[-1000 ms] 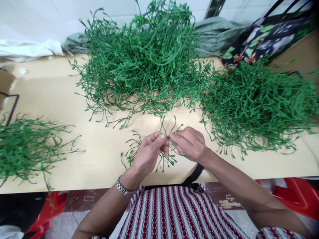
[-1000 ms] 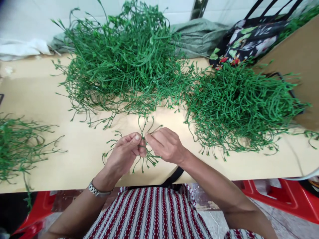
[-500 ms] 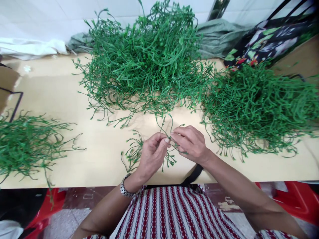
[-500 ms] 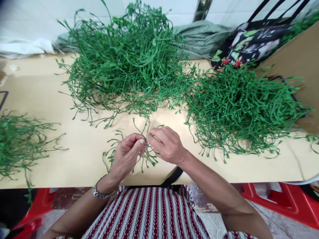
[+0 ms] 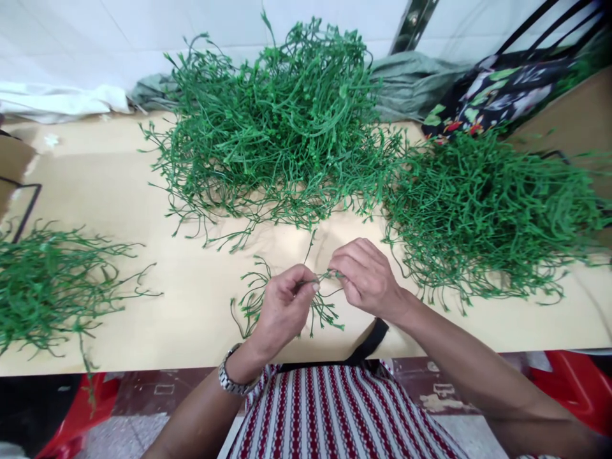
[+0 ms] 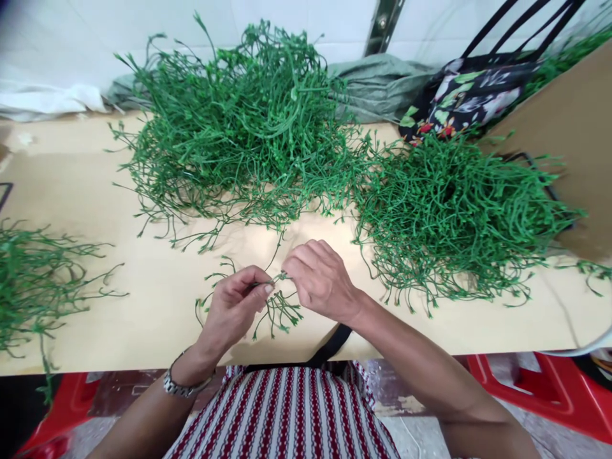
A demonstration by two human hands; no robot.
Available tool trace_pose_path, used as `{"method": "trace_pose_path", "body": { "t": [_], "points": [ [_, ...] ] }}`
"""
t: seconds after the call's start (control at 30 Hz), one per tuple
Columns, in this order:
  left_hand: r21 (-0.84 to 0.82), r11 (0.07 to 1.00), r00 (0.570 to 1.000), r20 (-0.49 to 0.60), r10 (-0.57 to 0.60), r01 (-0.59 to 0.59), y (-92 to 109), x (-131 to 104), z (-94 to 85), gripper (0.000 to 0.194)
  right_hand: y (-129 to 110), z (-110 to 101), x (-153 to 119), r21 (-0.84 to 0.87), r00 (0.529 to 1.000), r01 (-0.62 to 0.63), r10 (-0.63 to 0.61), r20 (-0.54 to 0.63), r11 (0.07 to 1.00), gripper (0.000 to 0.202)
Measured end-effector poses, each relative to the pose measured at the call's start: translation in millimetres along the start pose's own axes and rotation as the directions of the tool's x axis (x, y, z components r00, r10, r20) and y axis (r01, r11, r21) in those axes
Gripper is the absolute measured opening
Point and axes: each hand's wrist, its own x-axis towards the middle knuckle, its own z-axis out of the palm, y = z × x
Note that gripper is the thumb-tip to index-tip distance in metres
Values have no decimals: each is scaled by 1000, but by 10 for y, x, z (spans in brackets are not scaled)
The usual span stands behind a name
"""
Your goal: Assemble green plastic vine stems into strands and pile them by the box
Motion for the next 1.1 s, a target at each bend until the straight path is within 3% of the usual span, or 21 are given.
{"method": "trace_pose_path", "body": {
  "t": [0.1,0.23,0.4,0.5,0.57,0.6,0.7,0.83,0.93,1.03,1.1],
  "points": [
    [21,1000,999,40,22,-23,9,-9,-75,15,-15,-30,12,60,999,-12,9,48,998,15],
    [170,979,989,111,95,-113,6,-21,-188,18,-48,-87,46,102,990,-2,-12,141,995,19],
    [335,911,955,249,162,-242,43,-14,-277,23,-119,-124,109,72,972,107,-120,202,992,21],
    [334,904,932,328,154,-267,138,-51,-383,27,-83,-228,103,49,949,196,-203,241,979,23],
    [287,928,938,316,141,-236,217,-99,-510,26,19,-366,71,44,960,201,-205,192,979,23],
    [259,944,952,279,129,-204,255,-122,-578,25,86,-442,54,35,977,159,-163,140,987,23],
    [175,973,989,20,147,-148,334,-141,-687,12,256,-593,35,25,999,-46,45,15,999,20],
    [80,991,990,102,102,-110,343,-23,-523,12,229,-467,107,240,984,-177,169,56,954,10],
    [-17,999,994,102,49,-47,299,75,-356,11,122,-278,155,491,926,-365,364,100,791,12],
    [-149,989,991,136,-3,23,219,124,-251,11,48,-145,162,652,896,-443,316,312,616,19],
    [-218,975,994,110,-10,34,152,139,-203,11,15,-89,157,691,886,-461,240,398,556,22]
  ]
}}
